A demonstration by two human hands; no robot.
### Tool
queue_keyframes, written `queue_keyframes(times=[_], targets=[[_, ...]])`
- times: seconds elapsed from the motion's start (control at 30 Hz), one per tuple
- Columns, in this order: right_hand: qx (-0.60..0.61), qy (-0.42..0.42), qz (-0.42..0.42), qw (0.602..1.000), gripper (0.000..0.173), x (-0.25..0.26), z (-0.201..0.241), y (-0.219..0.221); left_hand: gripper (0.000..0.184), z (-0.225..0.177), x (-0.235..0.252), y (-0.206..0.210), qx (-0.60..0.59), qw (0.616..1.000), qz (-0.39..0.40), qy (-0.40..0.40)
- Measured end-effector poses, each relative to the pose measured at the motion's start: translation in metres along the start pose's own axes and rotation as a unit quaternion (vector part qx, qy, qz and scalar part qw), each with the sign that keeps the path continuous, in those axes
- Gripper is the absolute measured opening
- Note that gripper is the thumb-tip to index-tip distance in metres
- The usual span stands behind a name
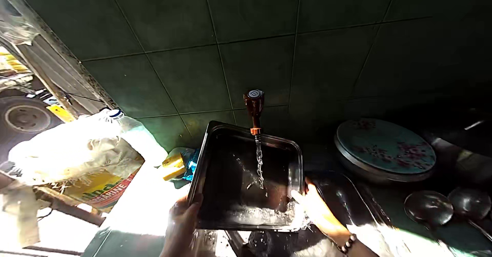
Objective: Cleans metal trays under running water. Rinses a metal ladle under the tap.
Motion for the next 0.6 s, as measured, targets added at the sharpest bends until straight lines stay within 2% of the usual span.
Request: queue_keyframes(times=[0.07, 0.1, 0.13, 0.2, 0.27, 0.37, 0.4, 0.5, 0.57, 0.6], targets=[[-0.141, -0.053, 0.06, 0.987, 0.102, -0.015, 0.013, 0.03, 0.005, -0.016, -0.008, -0.029, -0.001, 0.998, -0.05, 0.041], [-0.224, -0.104, 0.096, 0.964, 0.106, -0.028, 0.018, 0.043, 0.007, -0.025, -0.011, -0.041, 0.003, 0.996, -0.069, 0.058], [-0.297, -0.165, 0.133, 0.931, 0.104, -0.042, 0.024, 0.057, 0.007, -0.033, -0.014, -0.052, 0.01, 0.995, -0.082, 0.064], [-0.391, -0.288, 0.187, 0.854, 0.087, -0.062, 0.025, 0.082, 0.001, -0.044, -0.018, -0.068, 0.006, 0.995, -0.091, 0.033], [-0.424, -0.387, 0.171, 0.801, 0.07, -0.067, 0.015, 0.09, 0.008, -0.043, -0.021, -0.075, -0.026, 0.996, -0.083, -0.027], [-0.436, -0.416, 0.114, 0.79, 0.028, -0.055, 0.017, 0.066, 0.015, -0.031, -0.019, -0.072, -0.09, 0.99, -0.064, -0.085], [-0.449, -0.412, 0.115, 0.785, 0.022, -0.053, 0.022, 0.054, 0.018, -0.025, -0.017, -0.067, -0.109, 0.988, -0.052, -0.099], [-0.485, -0.507, 0.037, 0.711, 0.014, -0.067, 0.037, 0.012, 0.028, -0.01, -0.011, -0.045, -0.12, 0.98, 0.008, -0.159], [-0.494, -0.566, -0.008, 0.66, 0.021, -0.092, 0.06, -0.016, 0.033, -0.003, -0.013, -0.026, -0.095, 0.969, 0.066, -0.217], [-0.489, -0.578, -0.003, 0.654, 0.024, -0.107, 0.076, -0.028, 0.026, -0.001, -0.014, -0.016, -0.083, 0.962, 0.098, -0.242]])
Point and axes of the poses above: each hand's wrist, its own x-axis towards the middle knuckle, its own y-axis out of the palm, z = x × y, the point moved 6 cm from there along x, towards the middle knuckle, and after that the axes turned 8 degrees about z, right-handed, at the moved point
